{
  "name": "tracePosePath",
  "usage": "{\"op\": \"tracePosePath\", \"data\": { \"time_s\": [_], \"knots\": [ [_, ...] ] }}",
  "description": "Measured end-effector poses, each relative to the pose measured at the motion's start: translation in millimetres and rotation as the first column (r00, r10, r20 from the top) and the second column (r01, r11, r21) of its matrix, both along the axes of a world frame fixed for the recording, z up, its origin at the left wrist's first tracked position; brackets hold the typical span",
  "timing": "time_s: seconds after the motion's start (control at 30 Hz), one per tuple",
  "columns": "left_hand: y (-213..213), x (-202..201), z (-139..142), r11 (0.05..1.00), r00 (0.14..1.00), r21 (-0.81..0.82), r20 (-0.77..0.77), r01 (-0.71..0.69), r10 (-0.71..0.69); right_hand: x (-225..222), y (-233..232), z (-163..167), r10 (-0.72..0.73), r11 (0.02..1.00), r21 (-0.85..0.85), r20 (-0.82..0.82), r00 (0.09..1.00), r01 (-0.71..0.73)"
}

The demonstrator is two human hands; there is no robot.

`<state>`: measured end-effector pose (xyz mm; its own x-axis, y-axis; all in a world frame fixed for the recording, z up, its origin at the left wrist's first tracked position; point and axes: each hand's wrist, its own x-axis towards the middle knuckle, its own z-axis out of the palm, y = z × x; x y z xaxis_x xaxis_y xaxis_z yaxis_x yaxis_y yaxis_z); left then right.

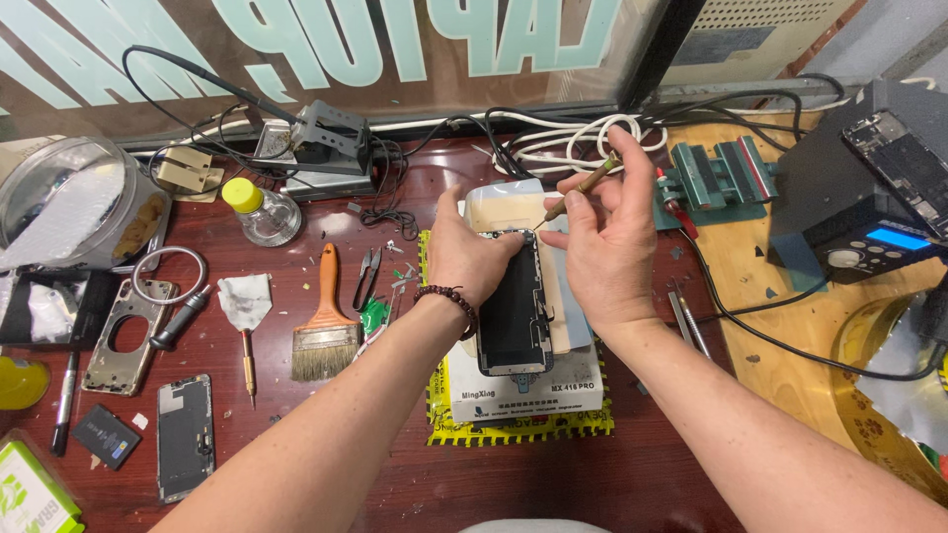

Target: The person removes the battery from a disassembled smartphone, marks a component with a marker, and uses a screwdriver and metal pry tool to detach and reposition internal parts. The person handles the phone chassis, battery, and small connectors while working at a cluttered repair bench.

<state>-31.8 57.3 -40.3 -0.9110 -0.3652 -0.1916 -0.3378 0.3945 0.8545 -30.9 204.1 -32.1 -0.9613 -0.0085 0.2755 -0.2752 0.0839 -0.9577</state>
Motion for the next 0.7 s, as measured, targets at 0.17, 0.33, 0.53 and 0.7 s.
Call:
{"op": "tracePosePath", "data": {
  "time_s": [0.17,0.33,0.53,0.7],
  "knots": [
    [1.7,-2.4,-3.5,1.000,0.999,0.028,-0.051,-0.007,0.008,-2.8,-0.6,-4.5,0.007,1.000,0.010,-0.011,1.000,-0.007],
    [1.3,-2.2,-2.4,0.999,1.000,0.032,-0.011,-0.009,0.009,-3.0,-1.0,-6.5,0.010,1.000,0.018,-0.005,1.000,-0.010],
    [1.6,-0.9,2.0,0.998,1.000,0.065,0.006,-0.014,0.013,-3.7,-1.8,-6.3,0.006,0.999,0.044,-0.024,1.000,-0.005],
    [1.9,-1.2,3.2,0.999,1.000,0.047,-0.005,-0.014,0.015,-1.3,-0.9,-2.3,-0.006,1.000,-0.003,0.006,1.000,0.006]
  ]
}}
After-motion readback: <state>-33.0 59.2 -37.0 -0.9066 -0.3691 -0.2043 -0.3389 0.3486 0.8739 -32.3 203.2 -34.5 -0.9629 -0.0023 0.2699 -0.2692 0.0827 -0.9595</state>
